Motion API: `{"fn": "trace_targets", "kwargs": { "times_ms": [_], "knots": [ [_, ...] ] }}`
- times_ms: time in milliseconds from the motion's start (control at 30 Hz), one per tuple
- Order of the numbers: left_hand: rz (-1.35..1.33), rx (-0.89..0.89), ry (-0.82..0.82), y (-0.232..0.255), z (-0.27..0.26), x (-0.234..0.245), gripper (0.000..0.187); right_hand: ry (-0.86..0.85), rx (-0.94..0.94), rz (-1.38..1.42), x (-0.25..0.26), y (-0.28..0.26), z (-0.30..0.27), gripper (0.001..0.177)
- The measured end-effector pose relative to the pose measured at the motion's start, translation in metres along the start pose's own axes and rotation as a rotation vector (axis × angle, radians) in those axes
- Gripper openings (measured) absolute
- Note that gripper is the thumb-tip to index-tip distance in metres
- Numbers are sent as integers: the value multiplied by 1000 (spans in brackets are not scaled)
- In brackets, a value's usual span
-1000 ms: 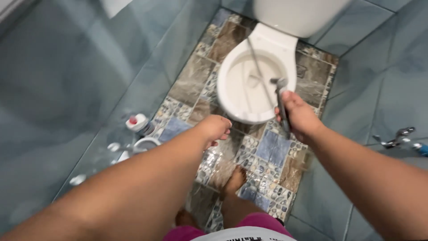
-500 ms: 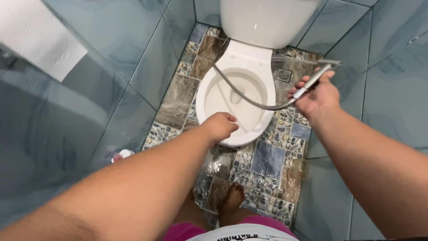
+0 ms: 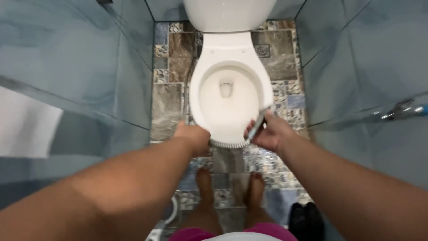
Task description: Connecting and tightening the hose for a handheld bidet sprayer next to a toilet.
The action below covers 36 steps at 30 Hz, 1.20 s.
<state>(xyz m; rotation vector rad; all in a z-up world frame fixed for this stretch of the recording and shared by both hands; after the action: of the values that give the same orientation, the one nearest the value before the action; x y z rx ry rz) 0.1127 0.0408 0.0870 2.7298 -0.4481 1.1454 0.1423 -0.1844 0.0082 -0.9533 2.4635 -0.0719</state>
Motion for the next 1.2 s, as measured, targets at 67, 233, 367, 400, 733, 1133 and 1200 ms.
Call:
{"fn": "trace_targets", "kwargs": {
  "times_ms": [67, 233, 367, 400, 733, 1133, 1200],
  "knots": [
    [77, -61, -30, -13, 19, -42, 34, 69, -19, 35, 24, 27, 25, 46],
    [86, -235, 14, 6, 22, -47, 39, 266, 280, 201, 106, 3, 87, 34],
    [126, -286, 69, 17, 33, -18, 41, -47, 628, 185, 40, -26, 13, 31],
    [132, -275, 93, 15, 38, -12, 43, -182, 664, 131, 16, -29, -2, 29],
    [266, -348, -81, 16, 23, 1, 39, -20, 221, -100, 46, 92, 26, 39],
    [339, -640, -8, 131, 28, 26, 47, 572, 870, 950, 246, 26, -47, 32],
    [280, -676, 93, 130, 41, 35, 55, 538, 983, 816, 226, 6, -64, 32]
  ]
}}
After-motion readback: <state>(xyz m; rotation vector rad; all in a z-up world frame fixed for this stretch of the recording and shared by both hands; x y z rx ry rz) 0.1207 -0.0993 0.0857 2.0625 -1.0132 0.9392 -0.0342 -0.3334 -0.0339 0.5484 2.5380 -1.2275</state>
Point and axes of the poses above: each hand's wrist, its own z-axis towards the middle knuckle, its own x-axis out of the back of the hand, y = z × x, the point moved 5 cm from there along z, towards the middle knuckle, and after that the axes turned 4 degrees about z, right-handed, at the moved point
